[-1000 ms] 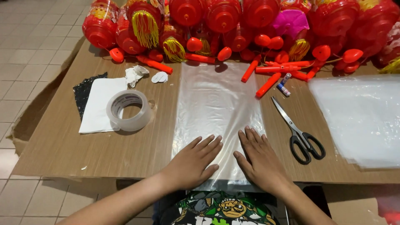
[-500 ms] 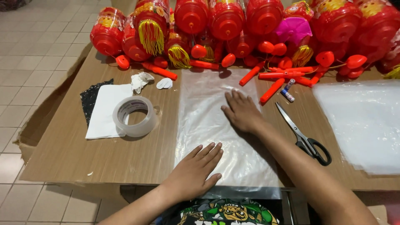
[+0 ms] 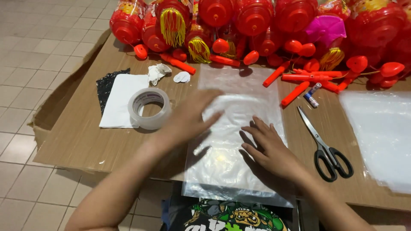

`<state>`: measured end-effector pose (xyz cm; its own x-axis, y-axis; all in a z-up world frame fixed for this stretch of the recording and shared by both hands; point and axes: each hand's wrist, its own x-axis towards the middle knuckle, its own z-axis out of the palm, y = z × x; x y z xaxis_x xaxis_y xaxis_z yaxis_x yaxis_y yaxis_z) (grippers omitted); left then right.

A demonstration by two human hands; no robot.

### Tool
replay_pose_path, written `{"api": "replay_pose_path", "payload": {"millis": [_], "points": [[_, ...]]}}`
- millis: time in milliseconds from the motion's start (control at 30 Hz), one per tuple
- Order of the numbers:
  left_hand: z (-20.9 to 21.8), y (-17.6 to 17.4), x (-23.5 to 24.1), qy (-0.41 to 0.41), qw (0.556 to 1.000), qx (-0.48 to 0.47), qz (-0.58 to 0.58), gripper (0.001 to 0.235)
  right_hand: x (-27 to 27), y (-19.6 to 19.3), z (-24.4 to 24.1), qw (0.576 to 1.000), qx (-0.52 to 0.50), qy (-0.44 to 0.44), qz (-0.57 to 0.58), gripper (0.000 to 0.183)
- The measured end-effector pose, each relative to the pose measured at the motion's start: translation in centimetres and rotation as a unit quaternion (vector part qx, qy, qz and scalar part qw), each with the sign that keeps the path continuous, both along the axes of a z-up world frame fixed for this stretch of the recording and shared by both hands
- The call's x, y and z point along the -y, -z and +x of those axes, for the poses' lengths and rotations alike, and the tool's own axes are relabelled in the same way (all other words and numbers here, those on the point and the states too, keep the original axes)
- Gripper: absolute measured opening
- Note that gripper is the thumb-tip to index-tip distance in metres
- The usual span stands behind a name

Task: Assembling decorative lantern handles by connecting plastic parts and inserting batteries.

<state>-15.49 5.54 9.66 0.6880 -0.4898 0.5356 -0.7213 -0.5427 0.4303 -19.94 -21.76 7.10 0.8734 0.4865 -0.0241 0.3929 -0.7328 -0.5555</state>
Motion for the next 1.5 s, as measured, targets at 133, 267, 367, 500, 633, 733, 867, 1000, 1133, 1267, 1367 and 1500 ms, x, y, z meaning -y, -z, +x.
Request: {"api": "replay_pose_path", "payload": {"millis": [133, 267, 367, 500, 633, 733, 867, 1000, 1133, 1267, 1367, 1500], "points": [[7.5, -6.1, -3.4, -0.178, 0.978, -0.106, -0.04, 0.045, 1.7, 1.9, -2.4, 0.999, -0.022, 0.017, 0.043, 0.048], [17.4, -5.0, -7.1, -0.322, 0.934, -0.115, -0.103, 0.067, 2.2, 3.4, -3.5, 0.996, -0.012, 0.064, 0.058, 0.054], [22.5, -3.6, -7.1, -0.386, 0.905, -0.136, -0.12, 0.104, 2.2, 3.9, -3.6, 0.996, 0.029, 0.063, 0.056, 0.055], [27.0, -1.6, -4.9, -0.483, 0.857, -0.138, -0.111, 0.135, 2.8, 4.6, -3.4, 0.991, 0.003, 0.097, 0.09, 0.056], [30.4, 1.1, -4.3, -0.559, 0.824, -0.063, -0.062, 0.136, 3.1, 5.0, -3.3, 0.989, -0.019, 0.112, 0.09, 0.056], [31.5, 1.8, -4.4, -0.59, 0.805, 0.011, -0.063, 0.139, 3.3, 5.6, -3.2, 0.988, 0.007, 0.107, 0.109, 0.049], [31.2, 1.2, -4.3, -0.588, 0.808, 0.013, -0.048, 0.125, 3.4, 5.7, -3.2, 0.988, 0.015, 0.103, 0.111, 0.044], [30.7, 0.3, -4.2, -0.582, 0.812, -0.011, -0.046, 0.114, 3.4, 5.6, -3.1, 0.986, -0.007, 0.117, 0.117, 0.042], [30.7, -0.2, -4.7, -0.57, 0.817, 0.03, -0.082, 0.107, 3.6, 5.9, -3.0, 0.988, 0.021, 0.097, 0.118, 0.041], [30.3, -2.0, -5.5, -0.515, 0.831, 0.062, -0.202, 0.104, 3.5, 5.7, -3.0, 0.988, 0.005, 0.101, 0.115, 0.041], [30.9, -3.5, -6.3, -0.493, 0.823, 0.115, -0.257, 0.101, 3.5, 5.7, -3.2, 0.988, 0.02, 0.092, 0.119, 0.041], [31.6, -5.2, -7.9, -0.401, 0.842, 0.159, -0.324, 0.092, 3.2, 5.1, -3.3, 0.989, 0.011, 0.096, 0.114, 0.039]]}}
